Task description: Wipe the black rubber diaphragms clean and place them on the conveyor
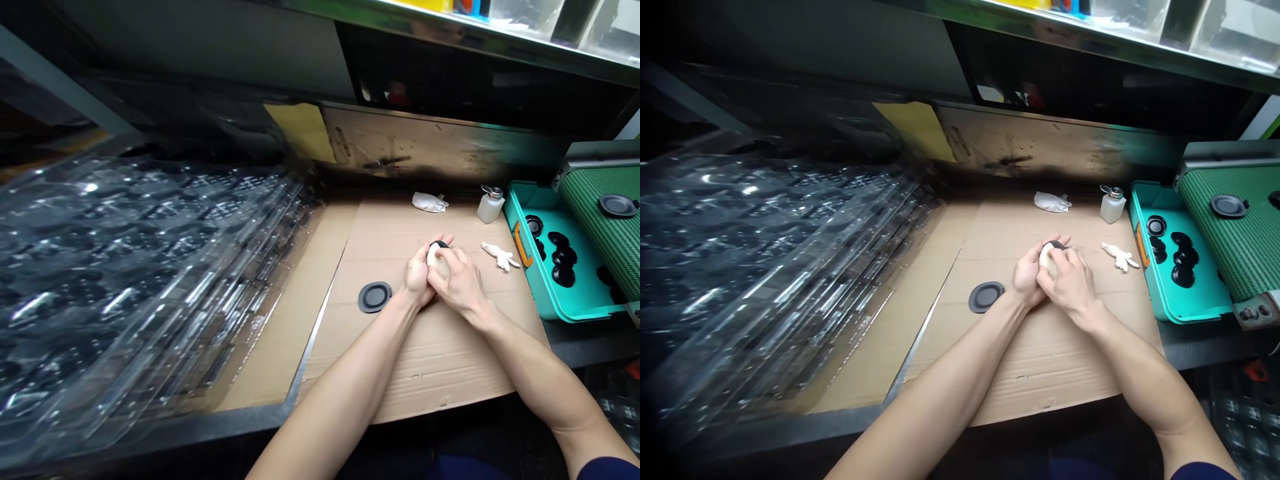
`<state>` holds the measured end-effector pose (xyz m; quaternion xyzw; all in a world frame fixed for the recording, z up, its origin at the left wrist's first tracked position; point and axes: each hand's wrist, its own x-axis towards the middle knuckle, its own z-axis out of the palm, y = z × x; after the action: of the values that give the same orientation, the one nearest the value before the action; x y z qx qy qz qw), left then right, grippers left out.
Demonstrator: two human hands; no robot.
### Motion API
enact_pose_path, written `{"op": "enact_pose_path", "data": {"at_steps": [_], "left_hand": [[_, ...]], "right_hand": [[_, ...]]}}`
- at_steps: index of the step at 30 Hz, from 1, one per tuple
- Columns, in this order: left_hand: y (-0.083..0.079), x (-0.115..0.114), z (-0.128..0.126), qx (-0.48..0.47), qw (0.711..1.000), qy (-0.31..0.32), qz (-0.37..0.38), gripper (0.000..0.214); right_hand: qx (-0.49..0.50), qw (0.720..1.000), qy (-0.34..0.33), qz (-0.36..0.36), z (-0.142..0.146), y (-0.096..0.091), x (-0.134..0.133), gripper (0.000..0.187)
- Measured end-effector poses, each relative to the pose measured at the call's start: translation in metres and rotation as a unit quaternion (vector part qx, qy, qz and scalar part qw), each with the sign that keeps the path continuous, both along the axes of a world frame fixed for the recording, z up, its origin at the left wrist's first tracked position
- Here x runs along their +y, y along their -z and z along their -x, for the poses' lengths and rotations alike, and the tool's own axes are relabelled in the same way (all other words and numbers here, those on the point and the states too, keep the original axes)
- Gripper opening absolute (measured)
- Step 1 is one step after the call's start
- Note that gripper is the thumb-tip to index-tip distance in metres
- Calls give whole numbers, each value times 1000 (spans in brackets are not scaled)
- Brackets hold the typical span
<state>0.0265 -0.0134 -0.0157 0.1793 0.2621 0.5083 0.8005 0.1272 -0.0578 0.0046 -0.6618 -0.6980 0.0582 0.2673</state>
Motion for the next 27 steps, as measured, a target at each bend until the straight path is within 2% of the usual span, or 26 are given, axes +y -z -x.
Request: {"op": "enact_pose_path", "data": {"at_steps": [3, 7, 10, 12, 15, 18, 20, 24, 25, 27], "left_hand": [[3, 0, 0, -4, 1000, -7, 1, 36], [6, 2, 3, 0, 1000, 7, 18, 36], [9, 2, 4, -9, 1000, 30, -4, 39], [10, 3, 4, -6, 999, 33, -5, 37], [13, 5, 3, 26, 999, 29, 1, 29], [13, 5, 3, 93, 995, 3, -44, 25], [9, 0, 6, 169, 980, -33, -99, 33], [-9, -16, 15, 287, 917, -117, -251, 71], [-15, -20, 16, 295, 908, -127, -269, 80], [-26, -27, 18, 295, 908, -129, -269, 88]], "right_hand": [[-20, 998, 58, 26, 4, 5, 4, 35], [-24, 999, 30, 34, 2, 5, 5, 36], [-30, 996, 59, 52, 3, 5, 4, 37], [-26, 998, 47, 42, 2, 6, 5, 39], [-21, 999, 31, 40, -7, 10, 9, 39], [-36, 995, 80, 55, -28, 11, 16, 41], [-42, 993, 99, 48, -42, 12, 19, 42], [-63, 993, 94, 42, -53, 17, 20, 40], [-74, 992, 89, 45, -53, 18, 20, 40], [-91, 991, 80, 50, -50, 21, 20, 39]]}}
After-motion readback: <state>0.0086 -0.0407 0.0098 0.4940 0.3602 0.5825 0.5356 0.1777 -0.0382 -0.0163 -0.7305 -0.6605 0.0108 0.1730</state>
